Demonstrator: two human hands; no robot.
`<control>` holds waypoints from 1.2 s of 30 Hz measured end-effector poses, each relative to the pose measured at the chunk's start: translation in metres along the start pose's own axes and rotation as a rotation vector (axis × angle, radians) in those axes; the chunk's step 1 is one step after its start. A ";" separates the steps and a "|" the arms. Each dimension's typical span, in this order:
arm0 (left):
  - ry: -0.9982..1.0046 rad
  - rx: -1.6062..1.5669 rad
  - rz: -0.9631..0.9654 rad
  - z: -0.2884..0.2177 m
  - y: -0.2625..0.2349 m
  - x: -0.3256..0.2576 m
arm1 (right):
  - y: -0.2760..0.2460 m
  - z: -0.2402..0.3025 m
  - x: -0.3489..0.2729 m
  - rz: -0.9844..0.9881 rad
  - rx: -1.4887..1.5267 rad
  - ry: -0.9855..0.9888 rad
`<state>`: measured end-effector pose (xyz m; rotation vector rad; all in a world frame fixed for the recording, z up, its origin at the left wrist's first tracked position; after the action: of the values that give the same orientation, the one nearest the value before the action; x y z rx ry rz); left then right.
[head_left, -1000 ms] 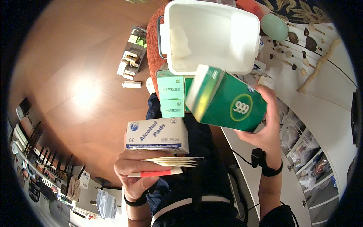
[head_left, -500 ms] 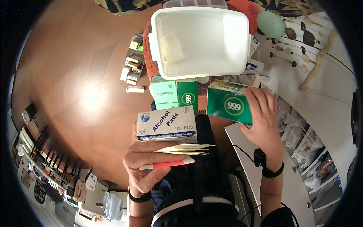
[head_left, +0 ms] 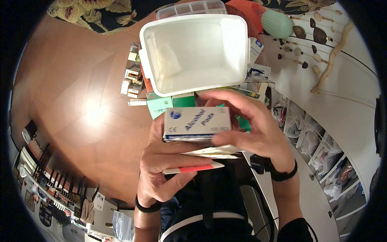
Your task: The person sorts and organizes medical supplies on a table. They open boxes of alcohol pads and green-labeled medicine packets, remove individual items, and place them into a white plastic container with compartments. The person also handles cotton swabs and other packaged items, arranging them on the table.
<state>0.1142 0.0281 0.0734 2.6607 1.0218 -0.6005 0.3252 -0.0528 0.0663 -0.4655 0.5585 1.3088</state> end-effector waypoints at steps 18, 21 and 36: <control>0.194 -0.071 -0.294 0.012 -0.035 0.062 | -0.018 -0.026 0.070 -0.464 0.182 0.169; 0.103 -0.171 -0.340 0.024 -0.040 0.056 | -0.006 -0.050 0.094 -0.464 0.278 0.236; -0.162 -0.274 -0.367 0.051 -0.038 0.061 | 0.018 -0.087 0.127 -0.850 0.076 0.076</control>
<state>0.1142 0.0735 -0.0018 2.1673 1.4395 -0.6759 0.3180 -0.0059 -0.0811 -0.6020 0.3973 0.4581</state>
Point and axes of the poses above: each hand's wrist, its own x-axis towards the middle knuckle, its own y-axis out of the palm, z = x × y, the point moved 2 cm from there along x, towards the middle knuckle, and after that the axes turned 10 degrees about -z, right-handed, at the moved point
